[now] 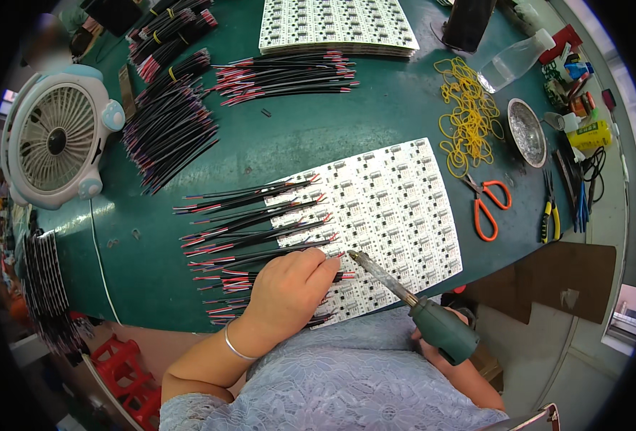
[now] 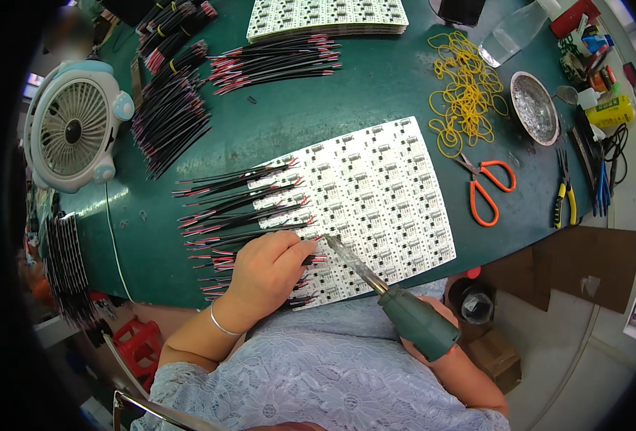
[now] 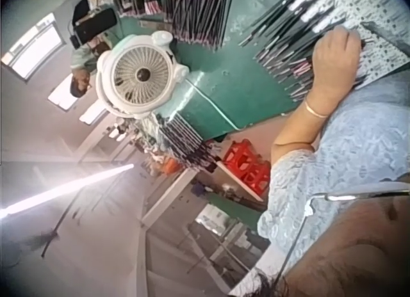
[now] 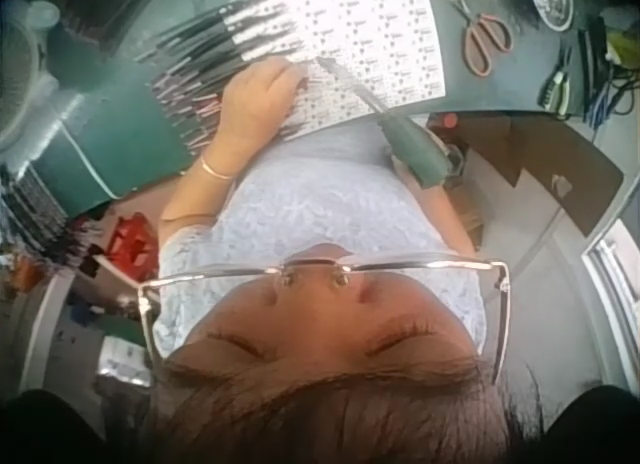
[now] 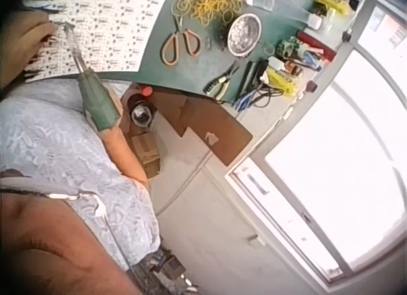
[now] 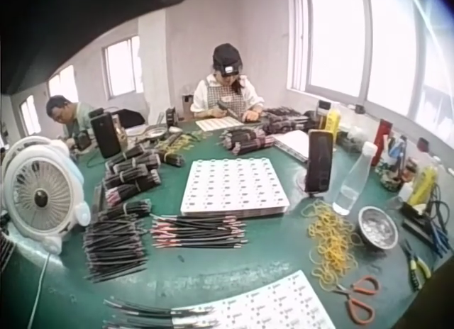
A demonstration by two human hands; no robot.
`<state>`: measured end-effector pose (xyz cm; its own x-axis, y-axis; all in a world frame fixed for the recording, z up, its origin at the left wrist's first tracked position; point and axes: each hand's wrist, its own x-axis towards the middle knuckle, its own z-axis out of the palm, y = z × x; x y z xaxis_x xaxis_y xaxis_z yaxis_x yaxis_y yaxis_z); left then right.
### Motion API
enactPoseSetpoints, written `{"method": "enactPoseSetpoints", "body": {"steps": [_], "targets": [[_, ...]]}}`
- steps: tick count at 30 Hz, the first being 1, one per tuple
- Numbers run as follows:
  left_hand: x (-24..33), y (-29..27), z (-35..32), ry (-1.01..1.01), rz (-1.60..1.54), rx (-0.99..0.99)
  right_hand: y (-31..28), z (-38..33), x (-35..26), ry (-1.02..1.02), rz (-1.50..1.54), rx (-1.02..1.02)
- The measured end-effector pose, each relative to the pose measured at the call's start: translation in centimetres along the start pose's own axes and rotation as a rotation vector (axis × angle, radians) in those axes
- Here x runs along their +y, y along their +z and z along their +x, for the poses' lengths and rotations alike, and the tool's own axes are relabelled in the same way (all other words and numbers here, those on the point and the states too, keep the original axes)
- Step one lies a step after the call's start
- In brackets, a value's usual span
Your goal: The person solders electrical wires onto a panel of multiple small circuit boards using a soldering iron.
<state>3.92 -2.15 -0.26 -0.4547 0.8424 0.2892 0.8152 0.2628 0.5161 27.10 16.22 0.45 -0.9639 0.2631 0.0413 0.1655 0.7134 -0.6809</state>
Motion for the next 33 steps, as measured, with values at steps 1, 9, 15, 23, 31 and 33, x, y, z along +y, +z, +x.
{"method": "enactPoseSetpoints", "body": {"steps": [1, 9, 15, 23, 31, 33], "targets": [[0.0, 0.0, 0.1, 0.002, -0.003, 0.0, 0.1, -0.1, 0.1, -0.01, -0.013, 0.027], [-0.1, -0.1, 0.2, -0.017, -0.025, -0.01, 0.6, 0.9, -0.5, 0.015, -0.02, 0.049], [-0.1, -0.1, 0.2, -0.027, -0.033, -0.017, 0.2, 0.6, -0.5, 0.024, 0.013, 0.012], [-0.1, -0.1, 0.3, -0.013, 0.002, -0.01, -0.6, 0.3, -1.6, 0.216, 0.131, 0.01], [0.1, -0.4, 0.6, -0.009, 0.024, 0.019, -0.8, 0.0, -0.9, 0.093, 0.193, 0.019], [-0.2, -0.5, 0.7, -0.048, -0.054, -0.01, -0.7, 0.0, -0.8, 0.089, 0.199, 0.008]]}}
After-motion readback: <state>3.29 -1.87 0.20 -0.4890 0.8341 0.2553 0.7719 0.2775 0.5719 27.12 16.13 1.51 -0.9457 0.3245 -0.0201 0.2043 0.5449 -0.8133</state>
